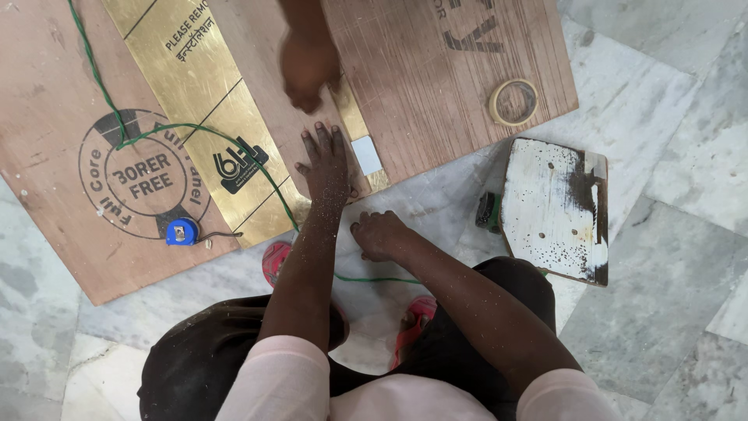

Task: The person uses a circular saw to cut a long strip from a large sheet of plywood. They position a white guide block against the saw's base plate to ensure a straight cut and guide the saw along the marked line. After completing the cut, they remove the guide block and inspect the separated strip.

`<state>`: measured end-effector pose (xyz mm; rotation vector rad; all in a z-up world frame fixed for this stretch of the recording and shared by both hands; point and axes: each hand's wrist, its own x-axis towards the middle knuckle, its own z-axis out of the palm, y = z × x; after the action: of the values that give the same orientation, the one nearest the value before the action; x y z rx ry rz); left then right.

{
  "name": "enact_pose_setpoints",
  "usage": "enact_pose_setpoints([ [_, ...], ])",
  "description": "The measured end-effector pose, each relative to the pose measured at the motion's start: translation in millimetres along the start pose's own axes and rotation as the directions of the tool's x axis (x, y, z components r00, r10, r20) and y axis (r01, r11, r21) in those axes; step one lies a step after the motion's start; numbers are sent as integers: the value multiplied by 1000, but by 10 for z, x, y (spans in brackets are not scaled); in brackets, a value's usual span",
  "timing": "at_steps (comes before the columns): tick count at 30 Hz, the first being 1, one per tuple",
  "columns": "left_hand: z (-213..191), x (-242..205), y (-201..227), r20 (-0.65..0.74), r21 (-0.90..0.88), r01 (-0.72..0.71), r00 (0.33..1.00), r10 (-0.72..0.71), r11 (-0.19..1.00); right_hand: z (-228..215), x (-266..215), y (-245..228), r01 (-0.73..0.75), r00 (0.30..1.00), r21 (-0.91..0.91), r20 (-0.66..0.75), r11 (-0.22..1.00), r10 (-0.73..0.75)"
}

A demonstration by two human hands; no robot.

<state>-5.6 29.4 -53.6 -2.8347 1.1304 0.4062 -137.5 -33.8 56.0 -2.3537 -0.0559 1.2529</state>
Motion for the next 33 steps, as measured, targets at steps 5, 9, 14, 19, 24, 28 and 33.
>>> enact_pose_setpoints([
  [5, -245, -17, 44, 230, -29, 43, 973, -35, 999, 2, -27, -2, 6, 1000, 1, 3, 1000, -6],
  [9, -238, -32, 48, 177, -23, 32, 984, -27, 999, -14, -71, -8, 4, 1000, 11, -8, 1000, -4],
  [14, -104, -11, -5, 104, 21, -7, 995, 5, 1000, -15, -55, -40, 15, 999, 40, -44, 999, -14],
  [19, -192, 7, -5, 217, -2, 6, 976, -5, 1000, 30, -53, -65, 23, 996, 49, -83, 999, -19],
  [24, -168, 14, -14, 223, -30, 16, 975, -9, 999, 55, -51, -75, 28, 996, 47, -87, 998, -24],
  [28, -155, -1, -26, 182, -59, 16, 983, -5, 998, 78, -36, -58, 43, 993, 36, -114, 998, -38],
  [33, -172, 11, -18, 220, -26, 20, 975, -14, 999, 87, -14, -69, 25, 997, 46, -80, 999, -21],
])
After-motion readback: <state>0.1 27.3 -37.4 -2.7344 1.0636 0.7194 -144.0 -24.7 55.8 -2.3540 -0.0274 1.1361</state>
